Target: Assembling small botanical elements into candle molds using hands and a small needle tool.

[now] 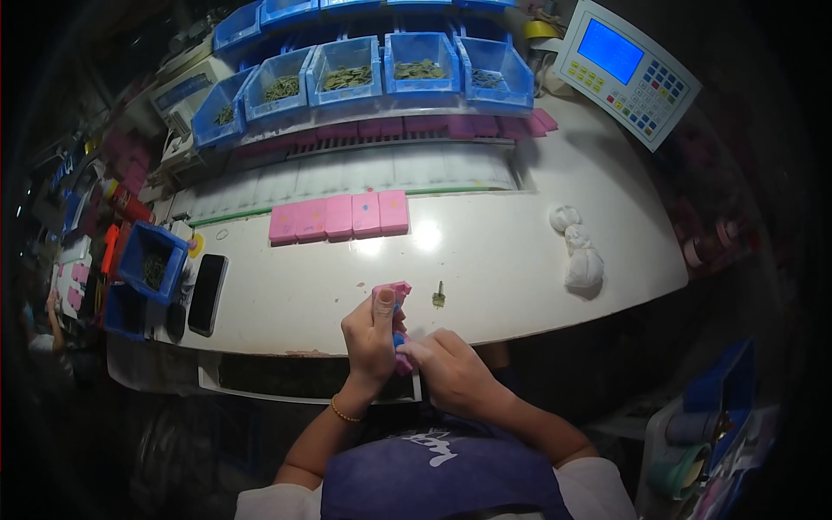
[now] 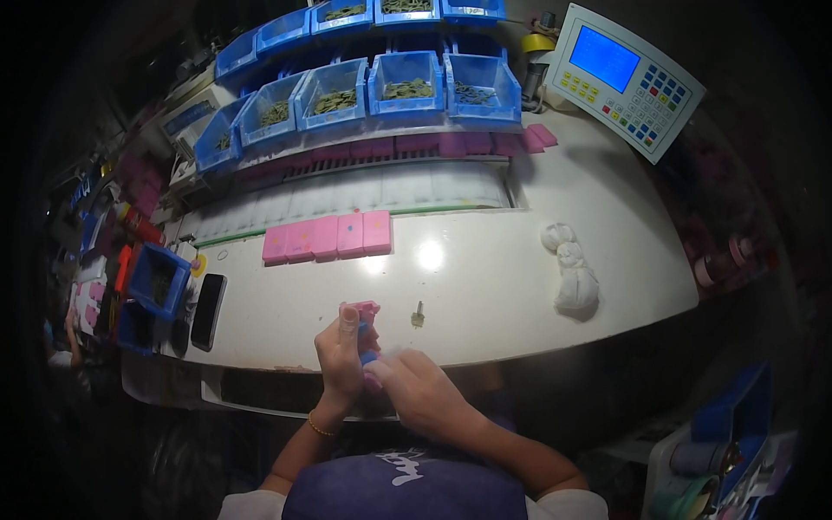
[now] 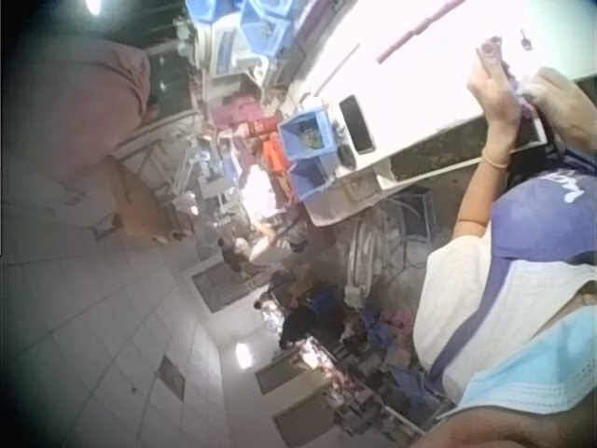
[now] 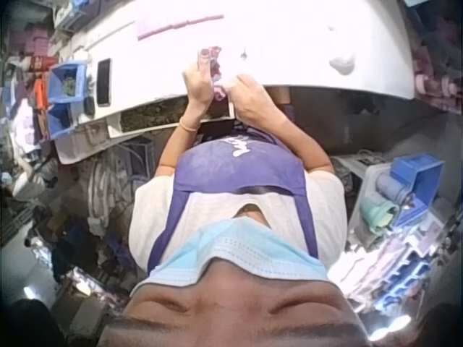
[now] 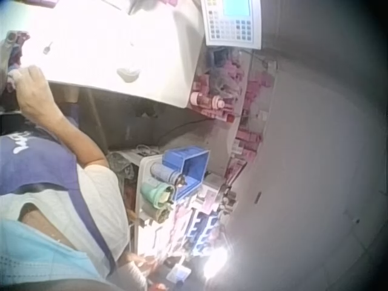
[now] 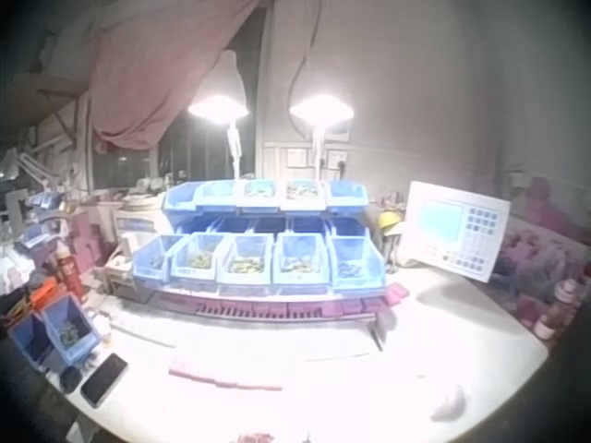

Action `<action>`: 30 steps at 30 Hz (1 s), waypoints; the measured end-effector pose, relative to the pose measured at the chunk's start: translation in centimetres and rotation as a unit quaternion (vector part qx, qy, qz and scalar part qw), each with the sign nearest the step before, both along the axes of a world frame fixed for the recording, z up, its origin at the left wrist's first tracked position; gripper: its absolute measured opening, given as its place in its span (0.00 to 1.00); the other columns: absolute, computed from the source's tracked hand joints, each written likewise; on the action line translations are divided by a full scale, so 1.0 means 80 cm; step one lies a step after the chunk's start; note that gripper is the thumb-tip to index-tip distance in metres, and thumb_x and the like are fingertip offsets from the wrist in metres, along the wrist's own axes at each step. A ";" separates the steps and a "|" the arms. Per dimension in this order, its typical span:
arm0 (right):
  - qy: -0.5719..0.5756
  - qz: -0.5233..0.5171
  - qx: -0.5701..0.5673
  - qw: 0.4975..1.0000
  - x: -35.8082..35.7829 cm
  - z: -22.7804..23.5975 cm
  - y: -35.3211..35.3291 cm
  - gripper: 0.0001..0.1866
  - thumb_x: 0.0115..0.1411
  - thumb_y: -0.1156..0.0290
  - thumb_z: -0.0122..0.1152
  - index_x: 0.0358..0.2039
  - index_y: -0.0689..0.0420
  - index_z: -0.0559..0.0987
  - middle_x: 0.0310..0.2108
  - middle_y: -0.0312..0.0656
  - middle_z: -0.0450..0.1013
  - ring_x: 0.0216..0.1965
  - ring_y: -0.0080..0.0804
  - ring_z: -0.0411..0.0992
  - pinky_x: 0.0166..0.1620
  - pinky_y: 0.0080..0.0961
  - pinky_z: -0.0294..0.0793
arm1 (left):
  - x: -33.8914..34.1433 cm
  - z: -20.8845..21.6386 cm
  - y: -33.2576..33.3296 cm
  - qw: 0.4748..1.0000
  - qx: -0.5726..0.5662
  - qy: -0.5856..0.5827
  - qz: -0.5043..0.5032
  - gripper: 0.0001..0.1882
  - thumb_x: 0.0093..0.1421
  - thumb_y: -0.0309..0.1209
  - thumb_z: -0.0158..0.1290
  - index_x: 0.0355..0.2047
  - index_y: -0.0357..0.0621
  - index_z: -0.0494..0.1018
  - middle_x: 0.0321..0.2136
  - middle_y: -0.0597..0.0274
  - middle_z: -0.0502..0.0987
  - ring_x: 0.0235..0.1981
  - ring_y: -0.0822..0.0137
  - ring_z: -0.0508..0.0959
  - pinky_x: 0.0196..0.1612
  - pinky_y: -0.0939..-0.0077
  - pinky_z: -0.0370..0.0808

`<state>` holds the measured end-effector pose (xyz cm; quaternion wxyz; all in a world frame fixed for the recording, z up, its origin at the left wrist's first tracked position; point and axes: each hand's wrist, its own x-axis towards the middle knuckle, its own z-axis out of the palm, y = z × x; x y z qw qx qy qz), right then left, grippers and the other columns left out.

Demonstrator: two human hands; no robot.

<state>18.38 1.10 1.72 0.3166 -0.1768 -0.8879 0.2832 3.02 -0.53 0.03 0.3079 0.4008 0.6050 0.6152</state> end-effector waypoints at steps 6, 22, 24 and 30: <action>-0.081 -0.004 -0.061 0.995 0.021 0.001 -0.012 0.19 0.54 0.83 0.59 0.47 0.57 0.73 0.33 0.43 0.72 0.35 0.43 0.71 0.40 0.35 0.71 | -0.008 0.011 0.007 0.994 -0.033 -0.104 -0.005 0.35 0.71 0.54 0.34 0.40 0.30 0.75 0.19 0.61 0.72 0.18 0.74 0.72 0.23 0.80 0.69; -0.304 -0.417 0.012 0.857 0.190 -0.014 0.255 0.28 0.52 0.77 0.56 0.57 0.60 0.72 0.62 0.49 0.65 0.57 0.51 0.66 0.59 0.39 0.67 | -0.020 0.001 0.015 0.952 -0.070 -0.290 -0.073 0.33 0.72 0.52 0.29 0.43 0.32 0.73 0.21 0.55 0.75 0.17 0.67 0.75 0.23 0.77 0.74; -0.270 -0.366 0.044 0.889 0.183 -0.016 0.230 0.29 0.49 0.79 0.56 0.56 0.61 0.73 0.61 0.49 0.66 0.54 0.51 0.68 0.57 0.39 0.68 | -0.020 0.001 0.014 0.946 -0.074 -0.308 -0.074 0.32 0.72 0.50 0.29 0.43 0.31 0.73 0.23 0.54 0.77 0.17 0.70 0.75 0.23 0.78 0.74; 0.026 -0.107 0.264 0.958 0.058 0.020 0.091 0.23 0.48 0.82 0.58 0.47 0.58 0.80 0.56 0.43 0.72 0.43 0.40 0.73 0.46 0.33 0.74 | -0.012 0.001 0.019 0.945 -0.102 -0.303 -0.067 0.32 0.73 0.49 0.30 0.43 0.32 0.73 0.26 0.52 0.78 0.18 0.69 0.76 0.24 0.77 0.75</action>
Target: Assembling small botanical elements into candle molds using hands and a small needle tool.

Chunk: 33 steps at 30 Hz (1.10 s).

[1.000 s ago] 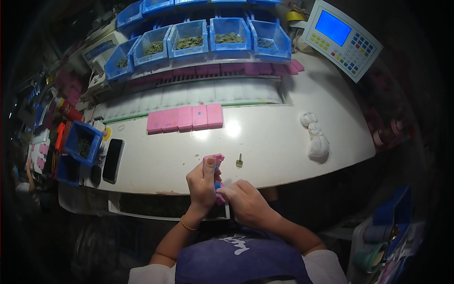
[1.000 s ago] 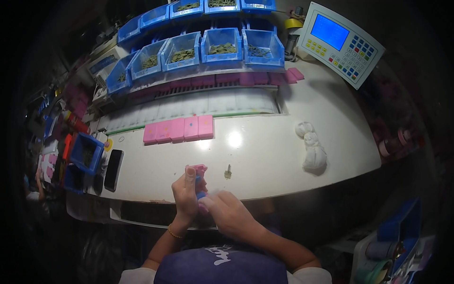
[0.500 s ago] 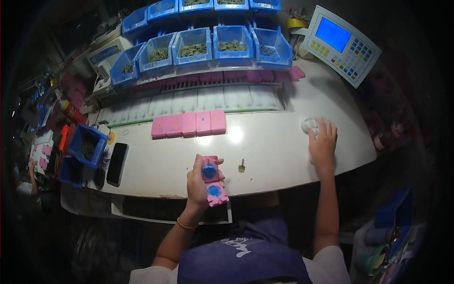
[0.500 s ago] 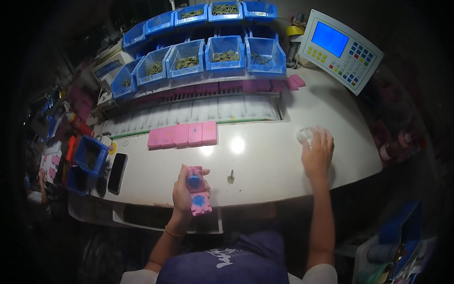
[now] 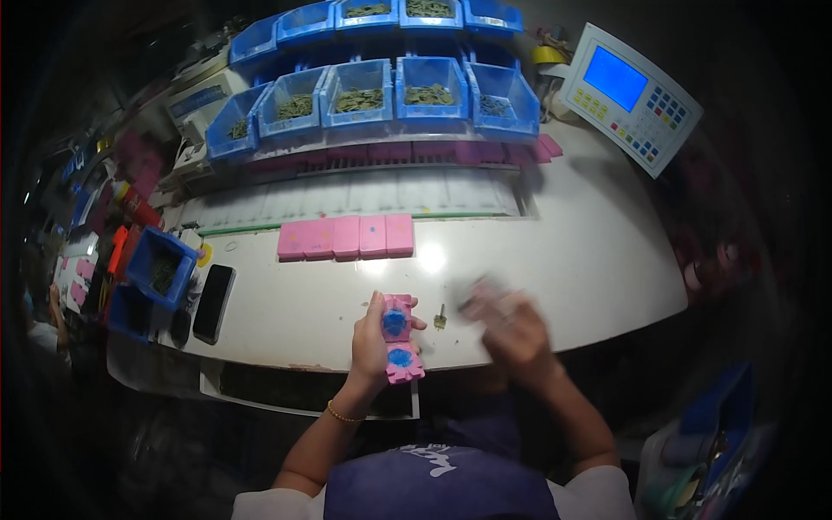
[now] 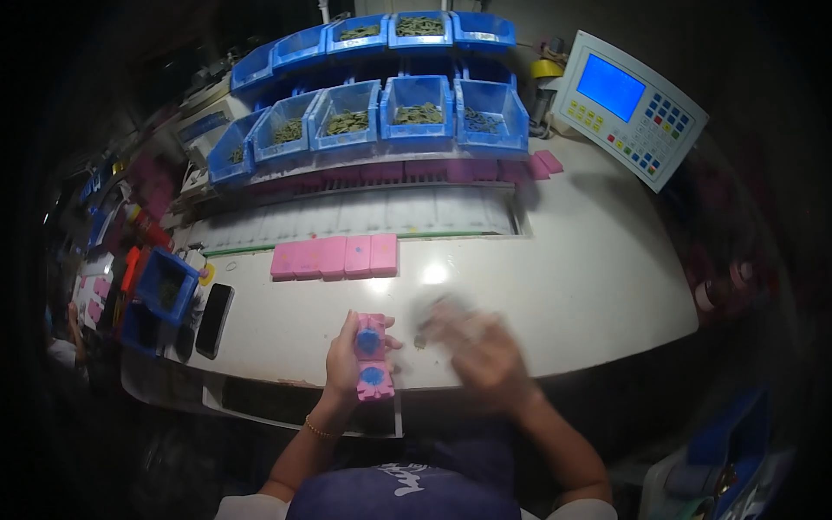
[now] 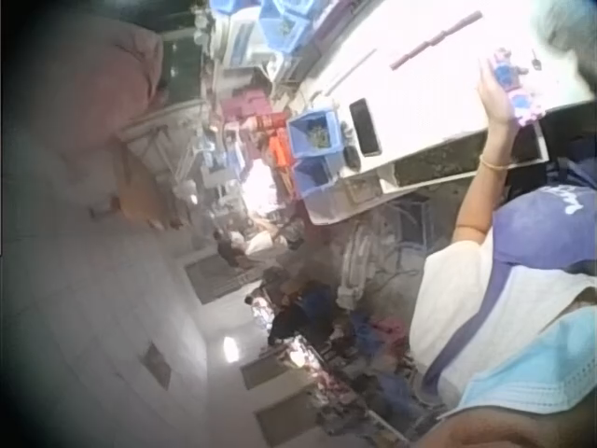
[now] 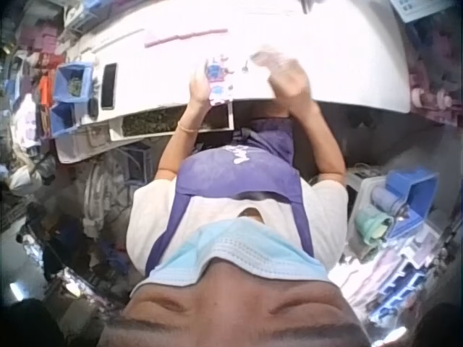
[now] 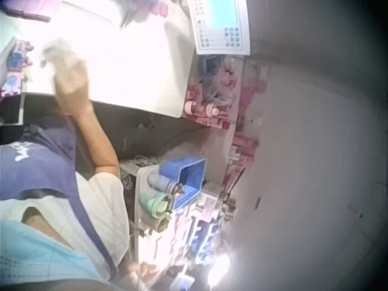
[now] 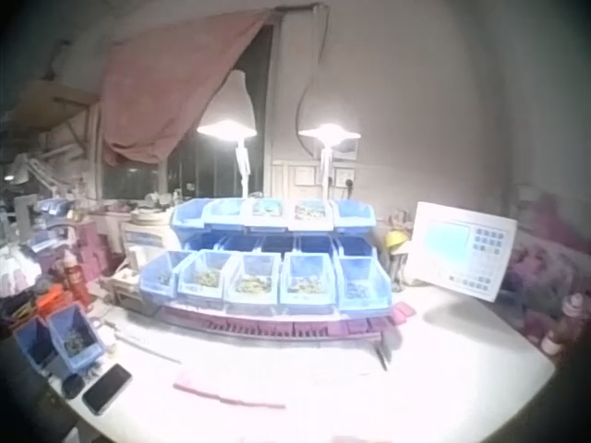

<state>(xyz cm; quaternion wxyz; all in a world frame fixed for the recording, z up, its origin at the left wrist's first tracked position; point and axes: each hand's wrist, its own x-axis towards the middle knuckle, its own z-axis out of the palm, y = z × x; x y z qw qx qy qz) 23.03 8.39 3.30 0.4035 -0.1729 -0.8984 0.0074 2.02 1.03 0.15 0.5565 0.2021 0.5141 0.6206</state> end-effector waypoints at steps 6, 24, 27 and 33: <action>-0.105 0.073 -0.082 0.988 -0.025 0.000 -0.016 0.23 0.51 0.77 0.58 0.49 0.49 0.80 0.58 0.31 0.72 0.38 0.35 0.71 0.43 0.27 0.75 | 0.014 -0.007 -0.008 0.998 0.057 0.025 -0.030 0.28 0.73 0.47 0.31 0.45 0.34 0.73 0.34 0.54 0.79 0.31 0.67 0.80 0.32 0.75 0.79; -0.123 0.215 -0.370 0.896 0.008 0.010 -0.056 0.36 0.45 0.78 0.59 0.60 0.51 0.71 0.61 0.39 0.67 0.33 0.43 0.66 0.43 0.33 0.74 | 0.020 0.007 -0.005 0.971 0.125 0.201 0.037 0.29 0.73 0.45 0.34 0.43 0.28 0.75 0.34 0.55 0.79 0.23 0.74 0.74 0.25 0.79 0.72; -0.157 0.195 -0.301 0.920 0.015 -0.007 -0.071 0.36 0.44 0.77 0.60 0.59 0.51 0.72 0.61 0.38 0.67 0.32 0.42 0.66 0.43 0.34 0.74 | 0.023 0.012 0.001 0.983 0.102 0.149 0.038 0.29 0.73 0.46 0.35 0.44 0.29 0.75 0.32 0.56 0.78 0.20 0.74 0.73 0.24 0.79 0.71; -0.106 0.064 -0.338 0.933 0.065 0.038 -0.037 0.32 0.43 0.80 0.60 0.54 0.56 0.76 0.53 0.42 0.75 0.37 0.41 0.70 0.47 0.32 0.72 | 0.013 -0.002 0.000 0.990 0.084 0.108 0.037 0.31 0.73 0.50 0.33 0.44 0.30 0.73 0.30 0.55 0.76 0.19 0.69 0.75 0.23 0.77 0.73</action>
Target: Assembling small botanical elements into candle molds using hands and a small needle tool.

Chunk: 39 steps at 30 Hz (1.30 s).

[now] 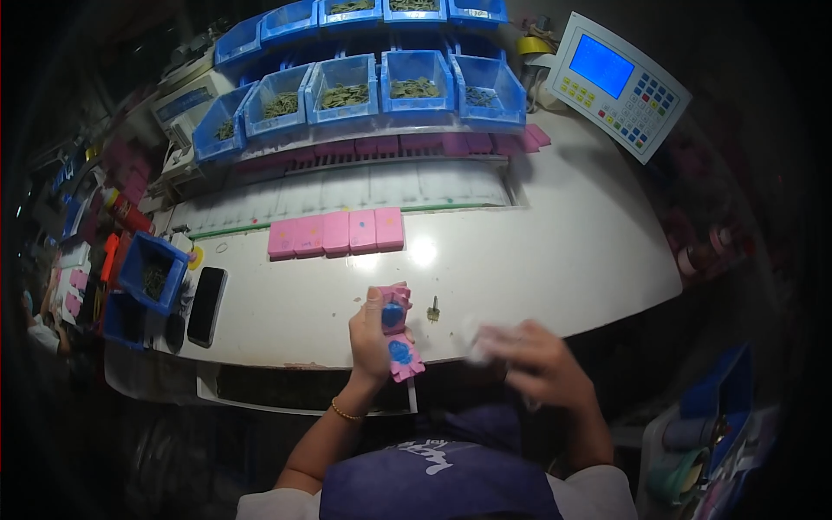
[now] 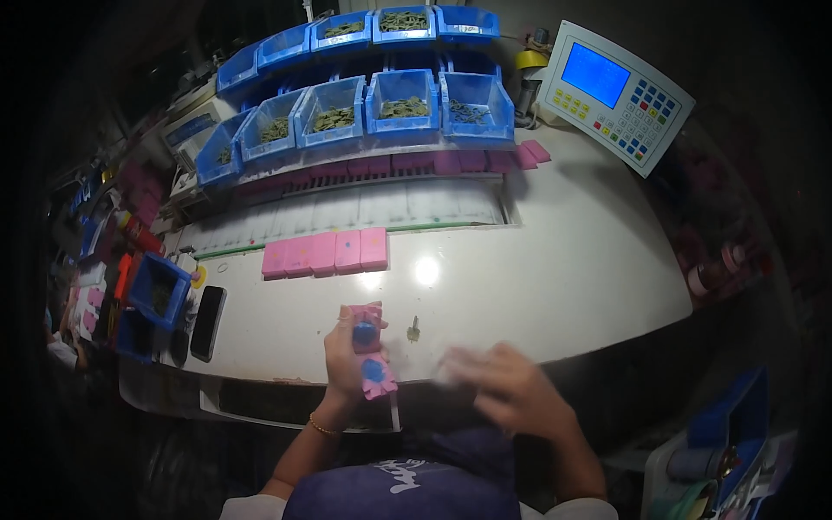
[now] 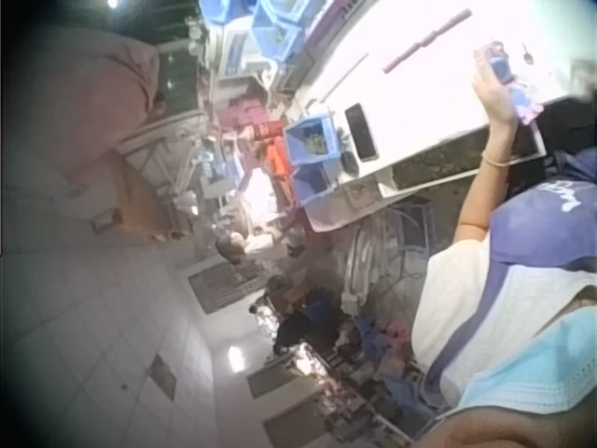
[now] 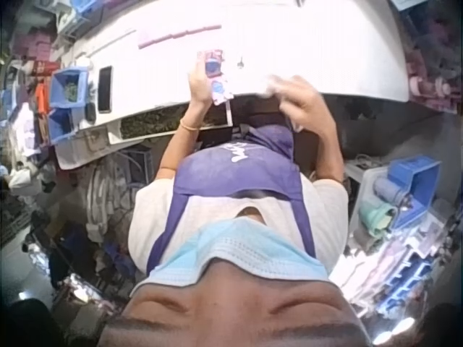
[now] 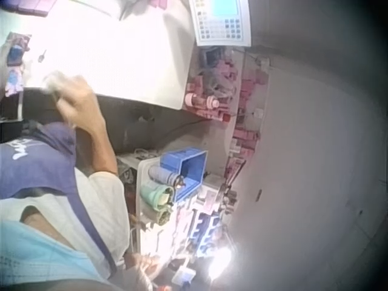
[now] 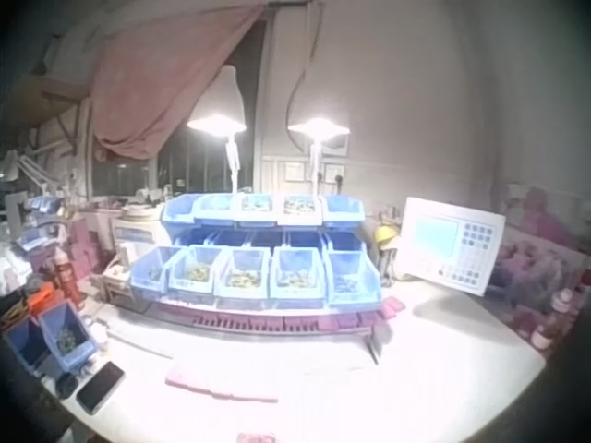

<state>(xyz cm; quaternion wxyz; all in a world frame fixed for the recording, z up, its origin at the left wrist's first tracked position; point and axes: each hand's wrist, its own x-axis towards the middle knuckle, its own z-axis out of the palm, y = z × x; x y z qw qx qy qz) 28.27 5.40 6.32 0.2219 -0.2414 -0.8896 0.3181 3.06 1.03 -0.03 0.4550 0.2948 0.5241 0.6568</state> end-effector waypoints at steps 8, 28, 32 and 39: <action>0.119 -0.071 0.036 0.990 -0.072 -0.041 -0.026 0.28 0.52 0.71 0.69 0.55 0.55 0.74 0.49 0.46 0.71 0.50 0.44 0.68 0.55 0.37 0.67 | 0.013 0.011 -0.003 0.992 -0.019 -0.106 -0.072 0.30 0.73 0.49 0.29 0.49 0.34 0.69 0.37 0.54 0.75 0.27 0.67 0.78 0.30 0.75 0.77; 0.217 -0.138 -0.155 0.954 -0.095 -0.051 -0.020 0.13 0.58 0.75 0.65 0.45 0.61 0.78 0.38 0.41 0.76 0.41 0.28 0.74 0.46 0.22 0.72 | 0.009 -0.004 -0.033 0.970 0.142 0.126 -0.155 0.17 0.70 0.37 0.48 0.51 0.36 0.68 0.44 0.55 0.77 0.44 0.70 0.78 0.46 0.77 0.76; 0.235 -0.146 -0.211 0.938 -0.092 -0.057 -0.023 0.13 0.59 0.75 0.64 0.45 0.61 0.78 0.39 0.40 0.76 0.42 0.25 0.73 0.47 0.23 0.72 | 0.014 0.002 -0.038 0.966 0.119 0.138 -0.182 0.16 0.70 0.35 0.48 0.50 0.35 0.69 0.40 0.57 0.78 0.42 0.70 0.78 0.45 0.78 0.76; 0.192 -0.188 -0.133 0.954 -0.076 -0.072 0.036 0.13 0.60 0.75 0.60 0.46 0.57 0.79 0.42 0.44 0.76 0.41 0.35 0.74 0.48 0.30 0.72 | -0.046 0.010 -0.027 0.994 0.032 0.105 -0.028 0.15 0.65 0.33 0.55 0.48 0.36 0.72 0.35 0.59 0.78 0.34 0.73 0.78 0.37 0.78 0.77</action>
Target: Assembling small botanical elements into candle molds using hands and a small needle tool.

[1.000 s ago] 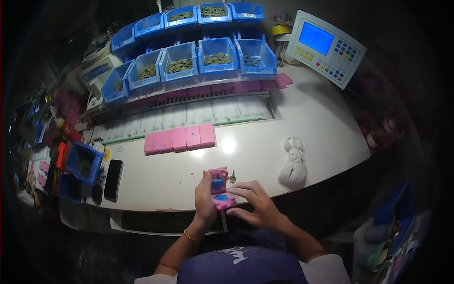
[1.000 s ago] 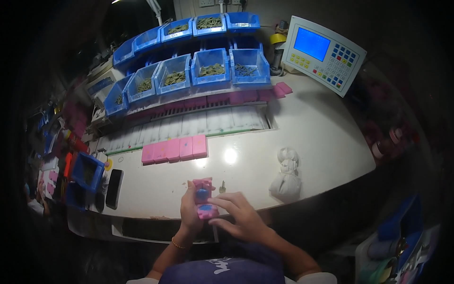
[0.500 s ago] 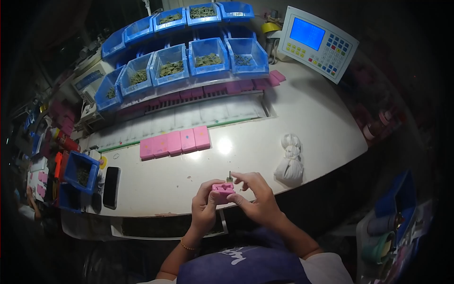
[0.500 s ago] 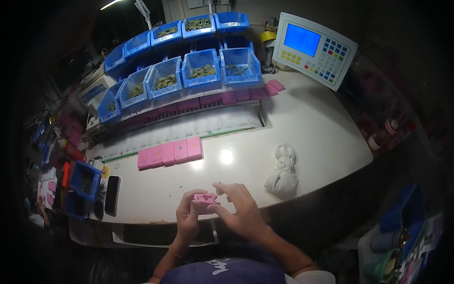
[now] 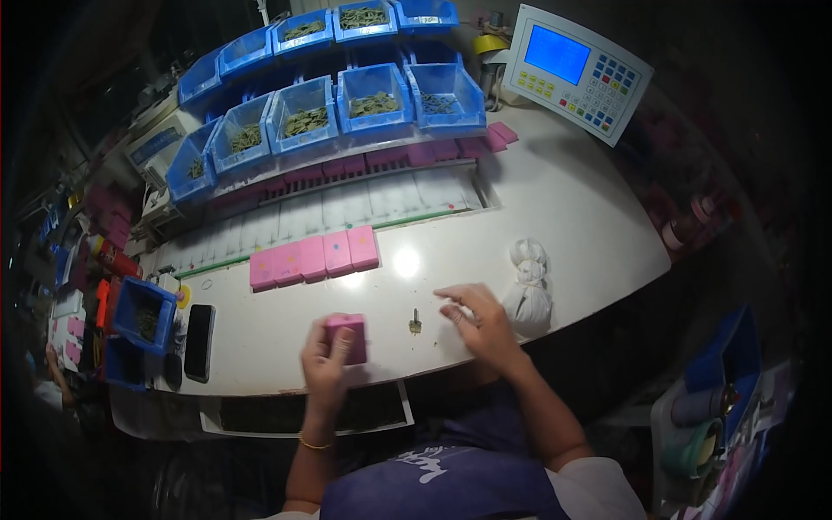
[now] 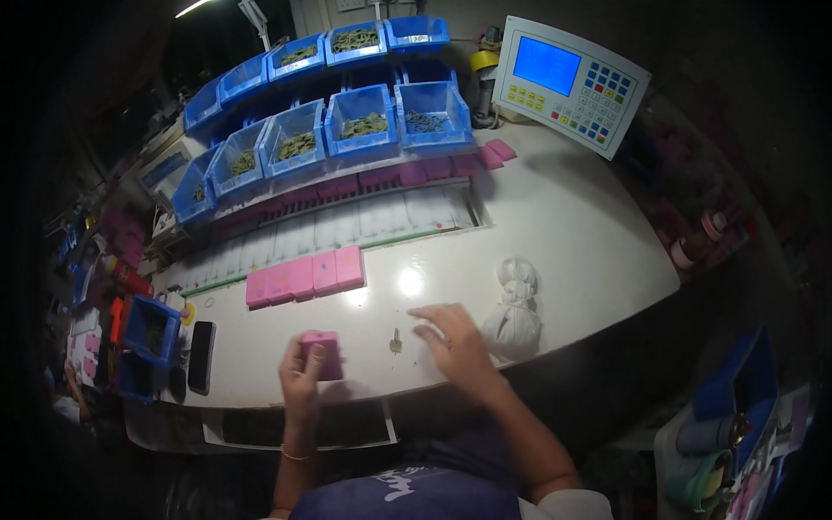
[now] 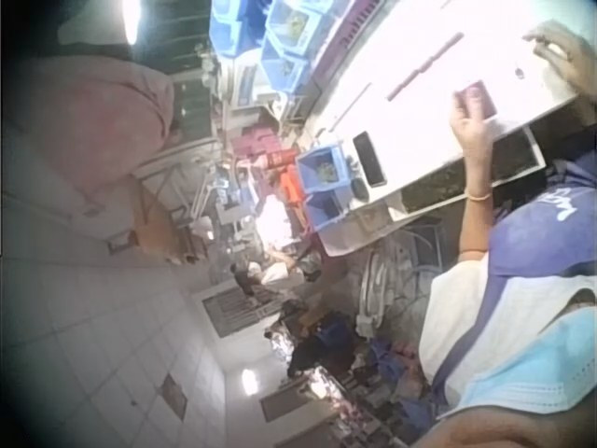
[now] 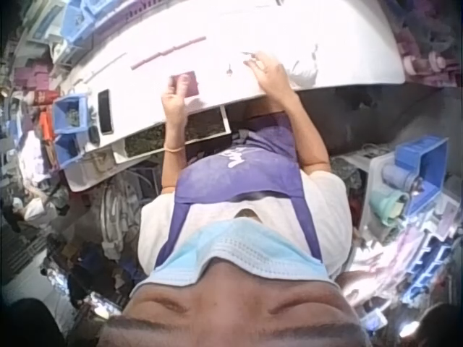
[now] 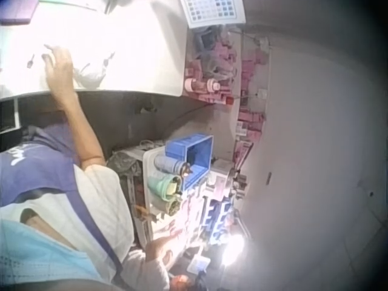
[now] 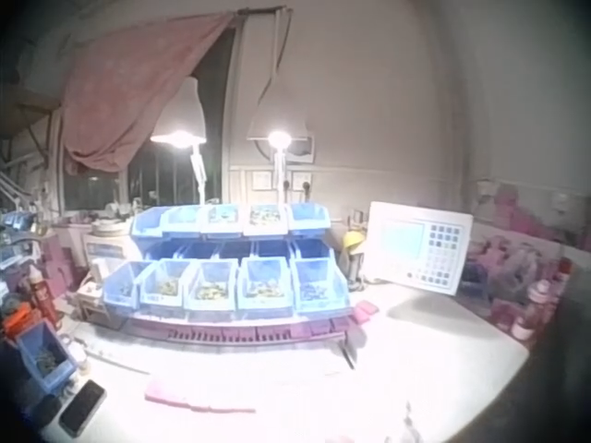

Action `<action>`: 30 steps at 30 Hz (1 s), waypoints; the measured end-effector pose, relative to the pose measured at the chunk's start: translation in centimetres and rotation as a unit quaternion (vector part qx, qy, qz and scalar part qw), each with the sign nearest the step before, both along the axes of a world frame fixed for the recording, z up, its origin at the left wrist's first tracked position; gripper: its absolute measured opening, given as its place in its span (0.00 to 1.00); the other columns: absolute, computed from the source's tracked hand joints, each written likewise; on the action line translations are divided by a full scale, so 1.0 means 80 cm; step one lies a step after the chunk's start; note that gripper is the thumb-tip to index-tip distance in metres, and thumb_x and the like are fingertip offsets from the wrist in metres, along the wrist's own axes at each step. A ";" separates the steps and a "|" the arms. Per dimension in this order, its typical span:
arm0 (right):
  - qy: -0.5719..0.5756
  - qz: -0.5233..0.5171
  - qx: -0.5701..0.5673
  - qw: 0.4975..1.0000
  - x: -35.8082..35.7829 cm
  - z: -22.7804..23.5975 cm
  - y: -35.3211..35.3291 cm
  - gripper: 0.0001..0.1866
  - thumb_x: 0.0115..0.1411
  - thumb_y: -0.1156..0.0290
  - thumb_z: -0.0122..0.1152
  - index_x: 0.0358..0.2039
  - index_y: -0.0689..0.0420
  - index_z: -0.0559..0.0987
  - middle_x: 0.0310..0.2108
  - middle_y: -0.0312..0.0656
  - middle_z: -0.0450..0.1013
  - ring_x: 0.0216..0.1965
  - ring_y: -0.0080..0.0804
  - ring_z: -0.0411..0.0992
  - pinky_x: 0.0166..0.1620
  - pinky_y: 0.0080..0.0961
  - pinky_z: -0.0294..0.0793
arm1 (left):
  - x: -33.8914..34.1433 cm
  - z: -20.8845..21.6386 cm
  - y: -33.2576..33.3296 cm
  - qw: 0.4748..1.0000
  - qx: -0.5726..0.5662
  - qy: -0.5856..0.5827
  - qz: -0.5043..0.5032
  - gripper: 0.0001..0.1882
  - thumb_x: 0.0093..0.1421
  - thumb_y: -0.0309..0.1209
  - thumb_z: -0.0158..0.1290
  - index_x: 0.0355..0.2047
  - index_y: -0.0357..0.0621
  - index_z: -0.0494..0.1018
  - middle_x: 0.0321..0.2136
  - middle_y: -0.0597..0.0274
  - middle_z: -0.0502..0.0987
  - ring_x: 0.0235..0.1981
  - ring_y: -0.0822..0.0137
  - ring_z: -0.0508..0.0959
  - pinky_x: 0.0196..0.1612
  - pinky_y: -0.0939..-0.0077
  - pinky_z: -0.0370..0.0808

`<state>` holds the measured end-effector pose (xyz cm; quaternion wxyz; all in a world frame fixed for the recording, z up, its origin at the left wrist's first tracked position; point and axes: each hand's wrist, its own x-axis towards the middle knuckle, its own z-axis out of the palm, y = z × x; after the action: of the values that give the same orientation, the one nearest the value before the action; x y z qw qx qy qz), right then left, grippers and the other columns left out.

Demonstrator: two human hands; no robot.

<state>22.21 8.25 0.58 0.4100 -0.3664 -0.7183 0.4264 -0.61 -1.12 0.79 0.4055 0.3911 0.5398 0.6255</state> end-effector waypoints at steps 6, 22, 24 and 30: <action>-0.229 0.070 0.238 0.941 -0.013 -0.026 0.030 0.17 0.56 0.70 0.63 0.48 0.47 0.80 0.47 0.39 0.74 0.47 0.40 0.67 0.52 0.34 0.69 | -0.045 -0.010 -0.001 0.972 -0.135 0.182 0.064 0.24 0.60 0.35 0.61 0.51 0.33 0.71 0.37 0.55 0.78 0.36 0.68 0.77 0.39 0.72 0.75; -0.191 -0.003 0.254 0.948 -0.001 -0.049 0.025 0.07 0.52 0.73 0.67 0.30 0.56 0.77 0.33 0.41 0.72 0.38 0.41 0.69 0.43 0.35 0.67 | -0.087 0.003 0.095 0.869 0.006 0.450 0.206 0.22 0.49 0.35 0.62 0.43 0.37 0.76 0.34 0.47 0.78 0.39 0.50 0.76 0.45 0.60 0.73; -0.188 -0.008 0.251 0.949 0.000 -0.046 0.025 0.06 0.52 0.73 0.66 0.30 0.56 0.77 0.33 0.41 0.72 0.38 0.42 0.69 0.42 0.36 0.67 | -0.108 0.012 0.158 0.849 0.020 0.479 0.221 0.20 0.50 0.36 0.61 0.41 0.37 0.76 0.35 0.47 0.77 0.39 0.48 0.76 0.46 0.59 0.72; -0.167 -0.064 0.248 0.952 -0.004 -0.049 0.016 0.05 0.53 0.75 0.64 0.31 0.58 0.76 0.33 0.44 0.71 0.36 0.46 0.69 0.40 0.38 0.70 | -0.174 -0.063 0.295 0.733 -0.053 0.620 0.273 0.21 0.52 0.37 0.59 0.44 0.39 0.73 0.36 0.47 0.77 0.40 0.46 0.75 0.46 0.53 0.72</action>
<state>21.89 9.51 -3.38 0.3888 -0.3645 -0.8345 0.1402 -14.52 22.46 -4.26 -0.1873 0.5062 0.7874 0.2979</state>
